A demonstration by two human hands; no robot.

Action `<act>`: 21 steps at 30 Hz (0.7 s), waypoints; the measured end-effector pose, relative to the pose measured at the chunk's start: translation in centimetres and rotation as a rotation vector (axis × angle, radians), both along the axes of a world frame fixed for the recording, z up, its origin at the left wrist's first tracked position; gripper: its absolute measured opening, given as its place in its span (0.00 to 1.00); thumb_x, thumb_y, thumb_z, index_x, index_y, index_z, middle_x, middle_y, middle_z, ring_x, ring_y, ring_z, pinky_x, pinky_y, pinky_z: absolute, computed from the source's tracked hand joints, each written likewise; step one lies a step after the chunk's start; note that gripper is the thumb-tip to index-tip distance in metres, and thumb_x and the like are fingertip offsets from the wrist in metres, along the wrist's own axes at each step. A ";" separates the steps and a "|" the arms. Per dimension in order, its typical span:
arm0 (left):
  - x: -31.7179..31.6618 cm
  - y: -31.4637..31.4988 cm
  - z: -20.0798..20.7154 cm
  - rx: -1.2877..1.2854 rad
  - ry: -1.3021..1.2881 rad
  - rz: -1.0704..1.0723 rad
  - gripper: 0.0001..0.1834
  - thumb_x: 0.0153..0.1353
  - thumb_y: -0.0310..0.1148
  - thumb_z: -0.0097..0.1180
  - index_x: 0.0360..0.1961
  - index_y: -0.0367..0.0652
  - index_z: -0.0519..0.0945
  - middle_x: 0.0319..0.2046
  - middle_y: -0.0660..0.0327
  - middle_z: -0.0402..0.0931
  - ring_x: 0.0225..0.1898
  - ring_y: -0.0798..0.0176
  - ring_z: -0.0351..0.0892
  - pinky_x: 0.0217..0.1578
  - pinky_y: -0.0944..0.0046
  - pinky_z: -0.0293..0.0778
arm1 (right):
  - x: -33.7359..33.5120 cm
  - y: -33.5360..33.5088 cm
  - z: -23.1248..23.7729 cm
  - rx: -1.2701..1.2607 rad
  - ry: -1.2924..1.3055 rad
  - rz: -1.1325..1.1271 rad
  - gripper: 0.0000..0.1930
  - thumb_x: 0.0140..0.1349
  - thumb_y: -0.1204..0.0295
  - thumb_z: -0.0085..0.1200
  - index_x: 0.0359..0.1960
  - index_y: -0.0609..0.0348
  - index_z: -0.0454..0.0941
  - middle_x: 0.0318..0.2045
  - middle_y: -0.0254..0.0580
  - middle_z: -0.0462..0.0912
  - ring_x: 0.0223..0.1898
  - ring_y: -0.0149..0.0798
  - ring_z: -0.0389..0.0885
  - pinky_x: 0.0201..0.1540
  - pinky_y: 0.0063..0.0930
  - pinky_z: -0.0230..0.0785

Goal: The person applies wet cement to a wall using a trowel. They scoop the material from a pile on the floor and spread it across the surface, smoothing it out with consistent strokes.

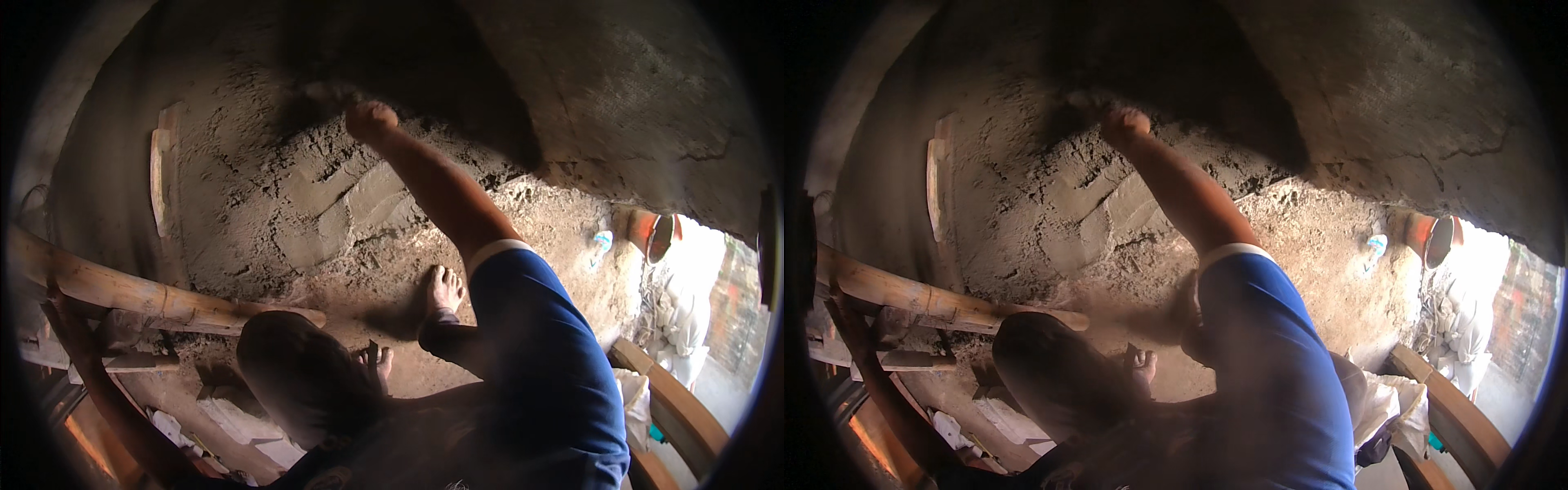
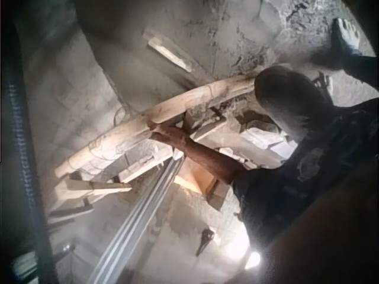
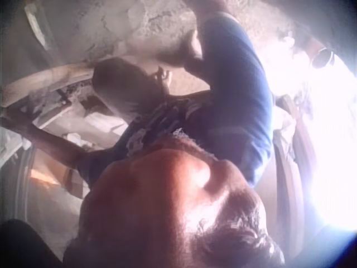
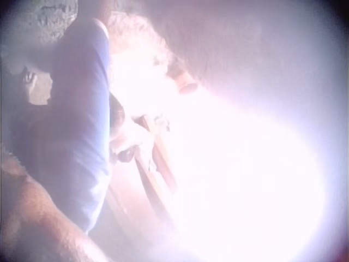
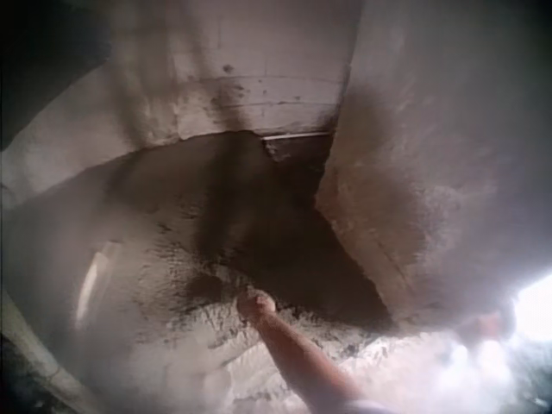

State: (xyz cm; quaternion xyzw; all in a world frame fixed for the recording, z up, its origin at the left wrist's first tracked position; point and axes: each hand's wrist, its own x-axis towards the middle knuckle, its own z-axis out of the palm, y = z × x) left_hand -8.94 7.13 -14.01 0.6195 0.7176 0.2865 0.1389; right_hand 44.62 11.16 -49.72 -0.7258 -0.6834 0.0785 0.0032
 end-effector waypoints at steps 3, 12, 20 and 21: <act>0.0 -0.2 0.5 0.000 -0.080 0.042 0.33 0.64 0.54 0.34 0.62 0.39 0.56 0.60 0.50 0.54 0.62 0.57 0.53 0.61 0.60 0.46 | 4.0 3.2 -1.7 -0.018 0.212 -0.033 0.12 0.57 0.66 0.44 0.33 0.58 0.79 0.35 0.46 0.80 0.38 0.42 0.79 0.33 0.39 0.73; -5.4 0.4 -0.5 -0.070 -0.131 -0.016 0.30 0.67 0.47 0.32 0.62 0.35 0.53 0.60 0.53 0.54 0.59 0.62 0.55 0.59 0.62 0.49 | 20.4 0.5 -1.8 -0.036 0.636 -0.664 0.14 0.58 0.59 0.45 0.31 0.56 0.77 0.26 0.42 0.77 0.29 0.37 0.76 0.26 0.33 0.69; 0.6 -1.4 0.6 0.085 0.401 -0.147 0.26 0.67 0.44 0.32 0.59 0.36 0.59 0.57 0.52 0.61 0.57 0.60 0.60 0.57 0.60 0.54 | 29.1 -14.9 3.1 -0.330 0.955 -0.963 0.16 0.58 0.54 0.46 0.30 0.54 0.73 0.19 0.38 0.73 0.20 0.35 0.72 0.21 0.28 0.64; 0.1 -1.3 0.5 0.083 0.412 -0.153 0.26 0.67 0.44 0.32 0.59 0.36 0.59 0.57 0.51 0.61 0.57 0.60 0.60 0.57 0.59 0.54 | 29.9 -16.7 3.0 -0.311 1.126 -0.972 0.16 0.58 0.53 0.47 0.29 0.53 0.73 0.18 0.37 0.72 0.19 0.34 0.72 0.21 0.27 0.64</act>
